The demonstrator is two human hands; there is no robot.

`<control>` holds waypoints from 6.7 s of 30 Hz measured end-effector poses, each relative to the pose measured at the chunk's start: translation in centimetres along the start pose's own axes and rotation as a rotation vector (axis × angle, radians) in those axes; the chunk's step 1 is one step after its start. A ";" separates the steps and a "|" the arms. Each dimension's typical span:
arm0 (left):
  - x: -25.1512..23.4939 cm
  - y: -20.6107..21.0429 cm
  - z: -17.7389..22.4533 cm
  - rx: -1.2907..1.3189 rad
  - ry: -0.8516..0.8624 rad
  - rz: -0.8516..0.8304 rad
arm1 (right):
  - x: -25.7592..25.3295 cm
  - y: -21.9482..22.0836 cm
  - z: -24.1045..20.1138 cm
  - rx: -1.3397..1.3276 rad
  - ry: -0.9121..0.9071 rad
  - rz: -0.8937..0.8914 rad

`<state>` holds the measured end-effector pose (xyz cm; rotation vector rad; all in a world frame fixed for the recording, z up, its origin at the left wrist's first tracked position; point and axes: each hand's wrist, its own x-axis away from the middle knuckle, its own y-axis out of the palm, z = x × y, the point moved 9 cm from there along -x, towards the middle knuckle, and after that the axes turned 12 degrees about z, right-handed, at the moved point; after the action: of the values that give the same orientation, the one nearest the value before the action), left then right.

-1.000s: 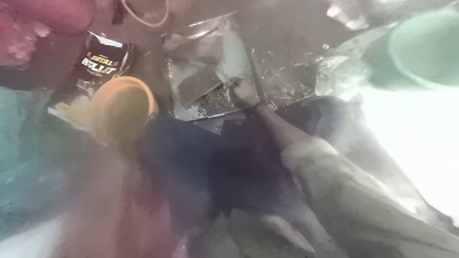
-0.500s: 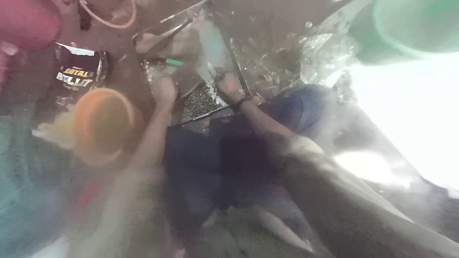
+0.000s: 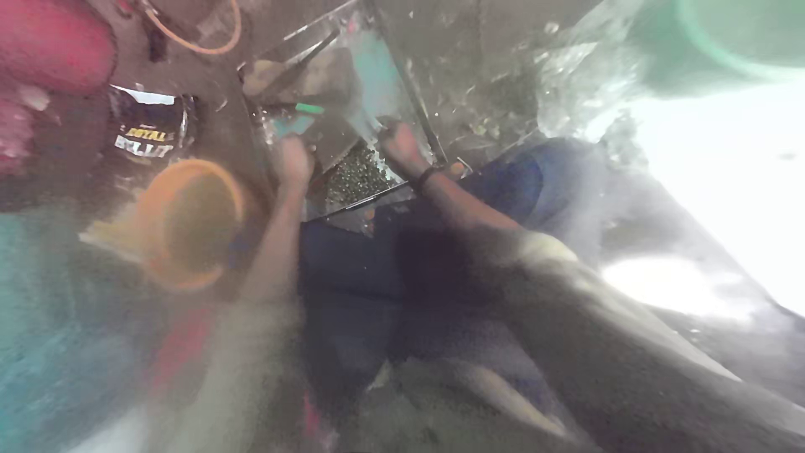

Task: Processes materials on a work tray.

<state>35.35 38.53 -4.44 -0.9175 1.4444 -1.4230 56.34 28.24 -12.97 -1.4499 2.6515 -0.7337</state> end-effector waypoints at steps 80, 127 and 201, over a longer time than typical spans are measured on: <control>0.4 0.0 2.9 -0.080 -0.085 -0.097 | 5.1 8.3 -8.6 0.766 -0.325 -0.094; 0.3 -0.4 1.6 0.055 -0.090 -0.035 | 5.9 7.4 -9.9 0.702 -0.288 -0.190; -0.6 0.4 -0.1 0.243 -0.051 0.028 | 5.8 7.8 -11.3 0.682 -0.308 -0.213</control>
<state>35.49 39.16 -4.79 -0.7710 1.2100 -1.5048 44.13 31.50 -5.09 -1.4800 1.7746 -1.1658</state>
